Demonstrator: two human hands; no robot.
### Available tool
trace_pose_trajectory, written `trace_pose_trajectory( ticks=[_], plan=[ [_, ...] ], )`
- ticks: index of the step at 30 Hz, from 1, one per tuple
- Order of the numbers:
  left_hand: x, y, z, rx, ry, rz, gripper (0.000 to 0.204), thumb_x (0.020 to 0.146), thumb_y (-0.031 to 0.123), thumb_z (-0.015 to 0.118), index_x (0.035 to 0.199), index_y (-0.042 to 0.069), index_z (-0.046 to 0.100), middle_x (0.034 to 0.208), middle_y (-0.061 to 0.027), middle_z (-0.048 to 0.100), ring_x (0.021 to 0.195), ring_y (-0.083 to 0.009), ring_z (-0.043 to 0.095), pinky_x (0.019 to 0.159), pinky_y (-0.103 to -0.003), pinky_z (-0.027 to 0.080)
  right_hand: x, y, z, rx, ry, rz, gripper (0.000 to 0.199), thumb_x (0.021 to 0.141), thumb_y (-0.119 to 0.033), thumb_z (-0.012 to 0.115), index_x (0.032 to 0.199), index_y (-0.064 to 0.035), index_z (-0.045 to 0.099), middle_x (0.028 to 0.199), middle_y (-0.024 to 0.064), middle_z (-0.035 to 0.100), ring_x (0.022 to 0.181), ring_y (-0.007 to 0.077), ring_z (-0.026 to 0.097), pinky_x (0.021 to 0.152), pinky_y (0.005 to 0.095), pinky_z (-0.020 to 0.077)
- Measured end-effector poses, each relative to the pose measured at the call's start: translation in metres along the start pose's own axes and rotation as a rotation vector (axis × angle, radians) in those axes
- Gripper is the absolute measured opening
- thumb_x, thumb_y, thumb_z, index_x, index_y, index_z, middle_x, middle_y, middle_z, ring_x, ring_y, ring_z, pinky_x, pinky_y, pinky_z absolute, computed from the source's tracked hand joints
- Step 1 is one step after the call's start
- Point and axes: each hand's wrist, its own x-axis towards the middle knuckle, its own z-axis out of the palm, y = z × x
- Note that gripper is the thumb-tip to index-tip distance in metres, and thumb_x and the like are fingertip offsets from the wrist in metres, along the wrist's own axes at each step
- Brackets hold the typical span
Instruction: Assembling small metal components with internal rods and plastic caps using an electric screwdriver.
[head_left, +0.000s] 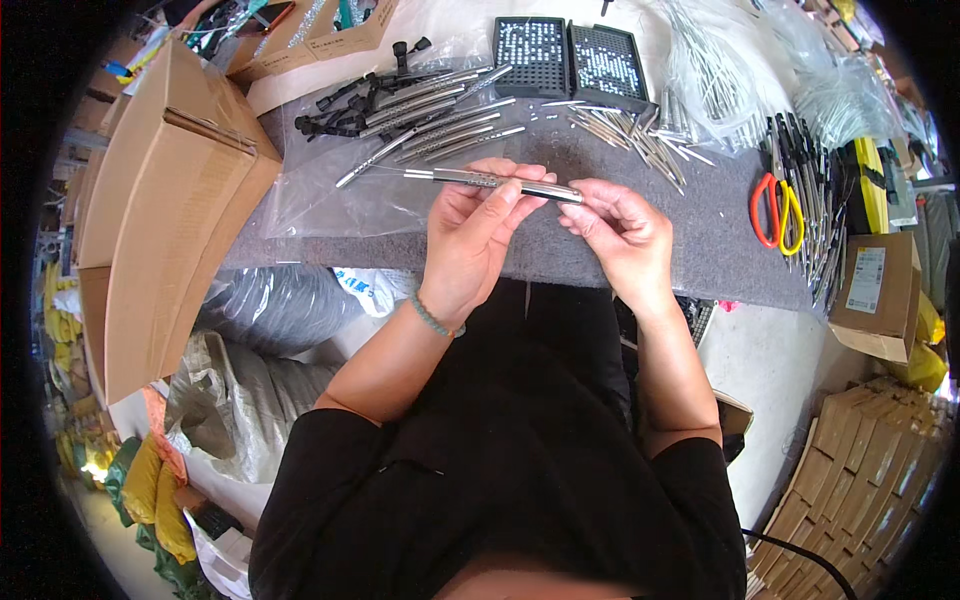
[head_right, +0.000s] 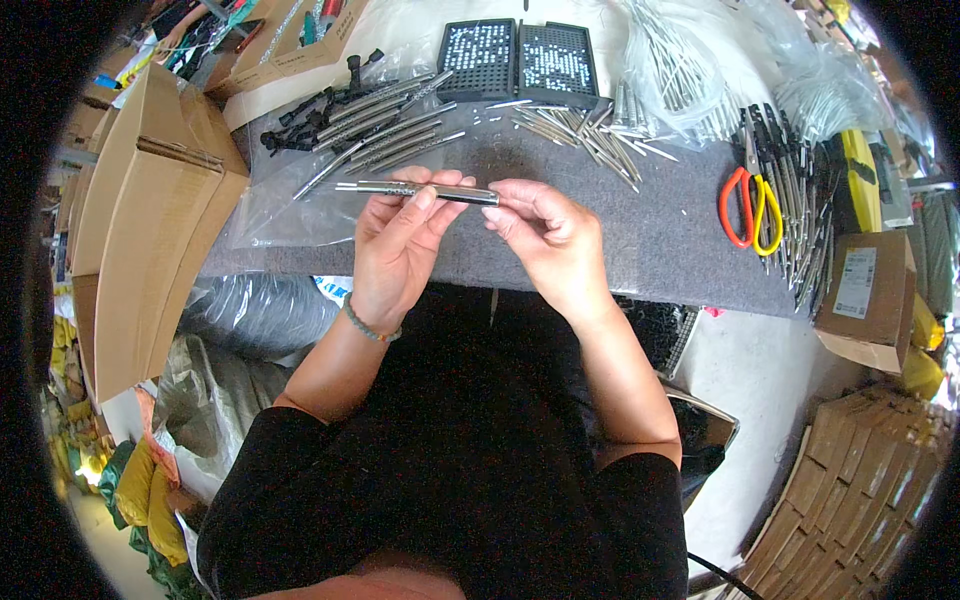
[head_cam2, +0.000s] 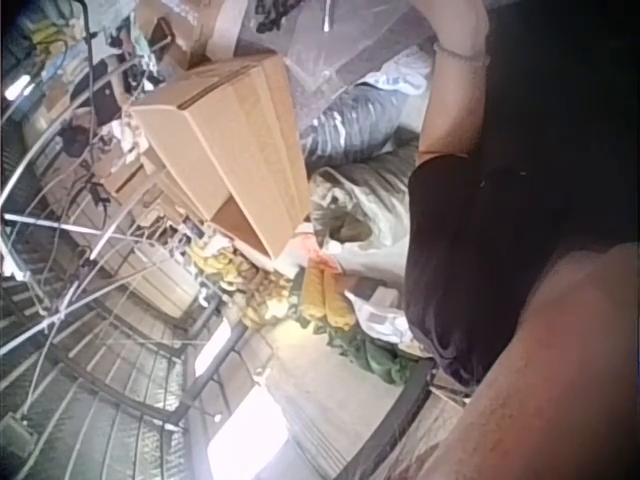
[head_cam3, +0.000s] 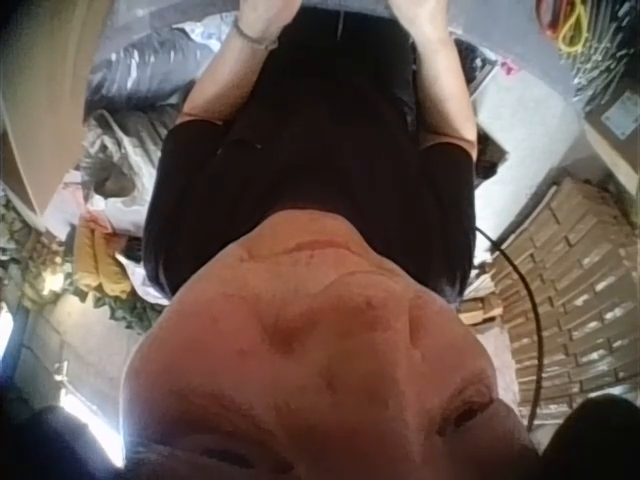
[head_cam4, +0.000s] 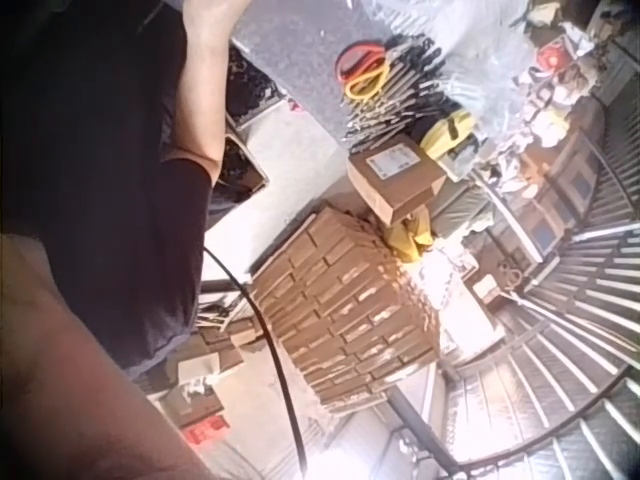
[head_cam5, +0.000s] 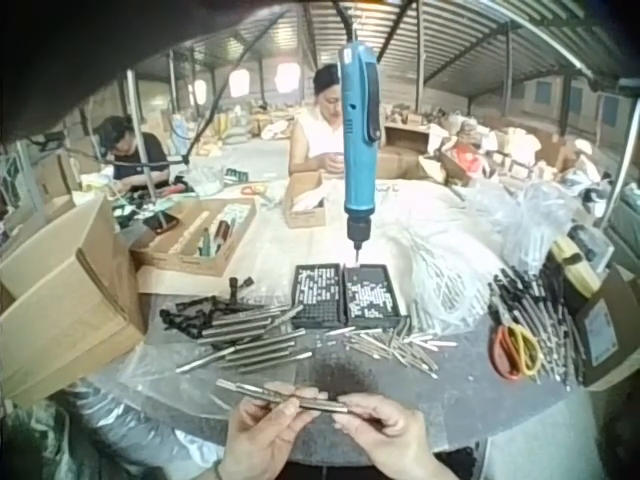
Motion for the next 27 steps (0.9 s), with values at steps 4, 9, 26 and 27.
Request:
trace_pose_trajectory(
  ticks=[4, 9, 26, 27],
  plan=[
    [0.000, -0.001, -0.002, -0.004, -0.040, 0.013, 0.017, 0.091, 0.002, 0.050, 0.108, 0.001, 0.052, 0.112, -0.0172, 0.059, 0.108, -0.0271, 0.057, 0.092, -0.035, 0.047, -0.001, -0.002, 0.000, -0.127, 0.010, -0.052, 0.024, 0.079, -0.001, 0.068, 0.102, 0.0019, 0.061, 0.093, 0.0084, 0.067, 0.084, 0.0133, 0.064, 0.073, 0.0254, 0.0527],
    [0.000, -0.001, -0.001, -0.015, -0.060, 0.022, 0.017, 0.091, 0.002, 0.050, 0.108, 0.001, 0.052, 0.112, -0.0178, 0.059, 0.109, -0.0277, 0.056, 0.094, -0.035, 0.046, -0.001, 0.000, 0.000, -0.144, 0.022, -0.078, 0.024, 0.079, -0.002, 0.069, 0.102, 0.0016, 0.062, 0.094, 0.0094, 0.067, 0.084, 0.0139, 0.065, 0.073, 0.0255, 0.0527],
    [0.048, 0.022, 0.005, 1.815, -0.648, 0.701, 0.024, 0.073, 0.011, 0.067, 0.096, 0.006, 0.062, 0.097, -0.0049, 0.060, 0.082, -0.0225, 0.061, 0.068, -0.033, 0.050, 0.028, -0.005, -0.025, -0.055, -0.124, 0.224, 0.019, 0.088, -0.009, 0.061, 0.101, 0.0036, 0.060, 0.084, 0.0070, 0.066, 0.072, 0.0107, 0.062, 0.065, 0.0223, 0.0499],
    [0.052, 0.021, 0.004, 1.810, -0.646, 0.699, 0.024, 0.073, 0.011, 0.067, 0.096, 0.006, 0.062, 0.097, -0.0049, 0.060, 0.082, -0.0225, 0.061, 0.068, -0.033, 0.050, 0.032, -0.006, -0.028, -0.059, -0.123, 0.228, 0.019, 0.088, -0.009, 0.061, 0.101, 0.0036, 0.060, 0.084, 0.0070, 0.066, 0.072, 0.0107, 0.062, 0.065, 0.0223, 0.0499]
  ],
)
